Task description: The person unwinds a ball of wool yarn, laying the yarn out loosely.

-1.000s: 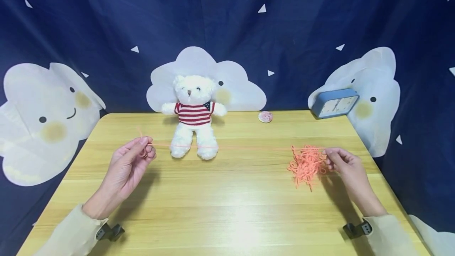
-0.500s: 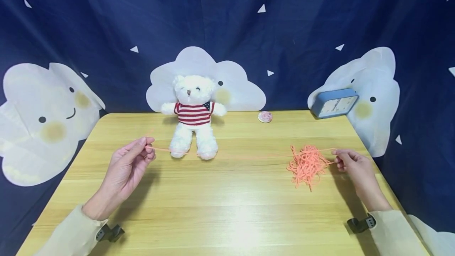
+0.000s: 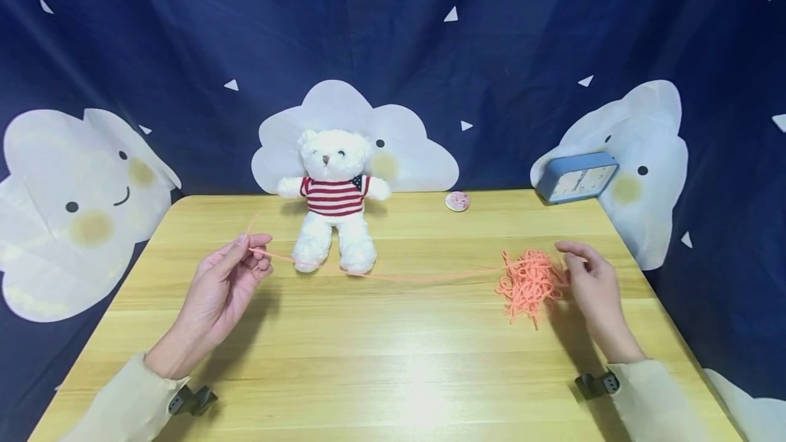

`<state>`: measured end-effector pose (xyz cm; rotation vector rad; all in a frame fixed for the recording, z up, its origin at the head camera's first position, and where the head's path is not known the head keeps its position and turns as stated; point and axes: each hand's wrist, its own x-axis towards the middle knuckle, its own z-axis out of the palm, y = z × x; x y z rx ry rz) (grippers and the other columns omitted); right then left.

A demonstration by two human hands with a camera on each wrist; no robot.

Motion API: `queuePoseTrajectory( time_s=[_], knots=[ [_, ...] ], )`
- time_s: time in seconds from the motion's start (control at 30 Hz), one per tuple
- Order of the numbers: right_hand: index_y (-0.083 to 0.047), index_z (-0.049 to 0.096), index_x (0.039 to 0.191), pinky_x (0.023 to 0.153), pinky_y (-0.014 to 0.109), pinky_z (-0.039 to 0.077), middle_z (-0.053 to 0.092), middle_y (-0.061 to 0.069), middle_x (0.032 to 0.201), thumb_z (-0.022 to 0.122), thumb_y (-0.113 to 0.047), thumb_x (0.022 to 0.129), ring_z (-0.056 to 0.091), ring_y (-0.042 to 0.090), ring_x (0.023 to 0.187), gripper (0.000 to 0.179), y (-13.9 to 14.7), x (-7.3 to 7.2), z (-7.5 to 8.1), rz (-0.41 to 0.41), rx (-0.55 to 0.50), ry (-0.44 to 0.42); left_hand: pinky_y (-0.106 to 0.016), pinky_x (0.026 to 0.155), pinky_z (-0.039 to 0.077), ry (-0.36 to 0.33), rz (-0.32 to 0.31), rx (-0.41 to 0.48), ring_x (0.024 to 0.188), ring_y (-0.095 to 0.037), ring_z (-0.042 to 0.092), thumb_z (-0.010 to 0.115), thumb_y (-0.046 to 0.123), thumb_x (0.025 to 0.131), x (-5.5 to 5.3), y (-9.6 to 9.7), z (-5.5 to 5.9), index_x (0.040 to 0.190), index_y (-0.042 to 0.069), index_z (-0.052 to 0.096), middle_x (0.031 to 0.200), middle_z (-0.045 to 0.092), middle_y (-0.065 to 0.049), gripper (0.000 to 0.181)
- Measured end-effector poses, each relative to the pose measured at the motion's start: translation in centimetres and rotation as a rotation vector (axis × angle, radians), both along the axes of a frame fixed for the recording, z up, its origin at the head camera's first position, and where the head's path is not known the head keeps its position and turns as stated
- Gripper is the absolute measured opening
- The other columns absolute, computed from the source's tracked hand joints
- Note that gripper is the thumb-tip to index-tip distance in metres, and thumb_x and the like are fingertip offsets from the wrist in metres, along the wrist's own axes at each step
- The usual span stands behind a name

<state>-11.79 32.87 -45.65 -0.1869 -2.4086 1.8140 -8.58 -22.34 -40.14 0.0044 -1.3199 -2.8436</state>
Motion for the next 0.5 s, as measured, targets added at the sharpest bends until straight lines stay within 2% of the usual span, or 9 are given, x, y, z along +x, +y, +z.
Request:
queuePoseTrajectory(
  time_s=[0.07, 0.17, 0.23, 0.33, 0.37, 0.5],
  knots=[
    [-0.013, 0.075, 0.130, 0.070, 0.020, 0.055, 0.068, -0.010, 0.097, 0.056, -0.013, 0.115, 0.062, 0.010, 0.083, 0.025, -1.9, -0.1, 0.6, 0.068, 0.032, 0.023, -0.025, 0.076, 0.058, 0.002, 0.000, -0.007, 0.083, -0.015, 0.065, 0.056, 0.017, 0.115, 0.0, 0.1, 0.1, 0.113, -0.007, 0.079, 0.095, 0.071, -0.009, 0.033],
    [-0.003, 0.066, 0.142, 0.078, 0.026, 0.057, 0.070, 0.000, 0.113, 0.055, -0.018, 0.116, 0.065, 0.019, 0.093, 0.031, -4.8, -0.4, 1.4, 0.282, 0.060, -0.002, -0.025, 0.076, 0.057, -0.007, -0.001, -0.021, 0.082, -0.015, 0.065, 0.057, 0.018, 0.115, -0.2, 0.3, 0.2, 0.113, -0.007, 0.079, 0.094, 0.070, -0.008, 0.033],
    [0.000, 0.061, 0.146, 0.084, 0.031, 0.058, 0.067, 0.012, 0.124, 0.054, -0.020, 0.117, 0.064, 0.027, 0.098, 0.036, -6.9, -0.7, 1.7, 0.429, 0.052, -0.044, -0.025, 0.075, 0.057, -0.015, 0.000, -0.029, 0.082, -0.014, 0.065, 0.058, 0.018, 0.115, -0.2, 0.4, 0.3, 0.113, -0.007, 0.079, 0.093, 0.069, -0.008, 0.032],
    [0.000, 0.058, 0.150, 0.091, 0.038, 0.059, 0.061, 0.026, 0.140, 0.055, -0.020, 0.116, 0.064, 0.039, 0.106, 0.040, -10.5, -1.4, 1.3, 0.602, 0.013, -0.112, -0.024, 0.075, 0.057, -0.018, 0.000, -0.035, 0.082, -0.014, 0.065, 0.059, 0.017, 0.114, -0.2, 0.5, 0.5, 0.114, -0.007, 0.079, 0.092, 0.068, -0.008, 0.031],
    [0.001, 0.057, 0.151, 0.091, 0.041, 0.060, 0.060, 0.029, 0.139, 0.057, -0.017, 0.114, 0.063, 0.041, 0.106, 0.041, -11.8, -1.6, 1.0, 0.644, -0.014, -0.128, -0.024, 0.074, 0.057, -0.017, -0.001, -0.039, 0.082, -0.014, 0.065, 0.059, 0.017, 0.114, -0.2, 0.5, 0.5, 0.114, -0.007, 0.079, 0.092, 0.068, -0.008, 0.031],
    [0.000, 0.053, 0.155, 0.092, 0.050, 0.061, 0.054, 0.030, 0.151, 0.060, -0.013, 0.112, 0.064, 0.048, 0.108, 0.046, -16.7, -2.1, 0.0, 0.797, -0.077, -0.164, -0.024, 0.073, 0.056, -0.009, -0.002, -0.062, 0.083, -0.013, 0.064, 0.059, 0.016, 0.114, -0.1, 0.7, 0.6, 0.115, -0.006, 0.079, 0.091, 0.067, -0.008, 0.030]
  ],
)
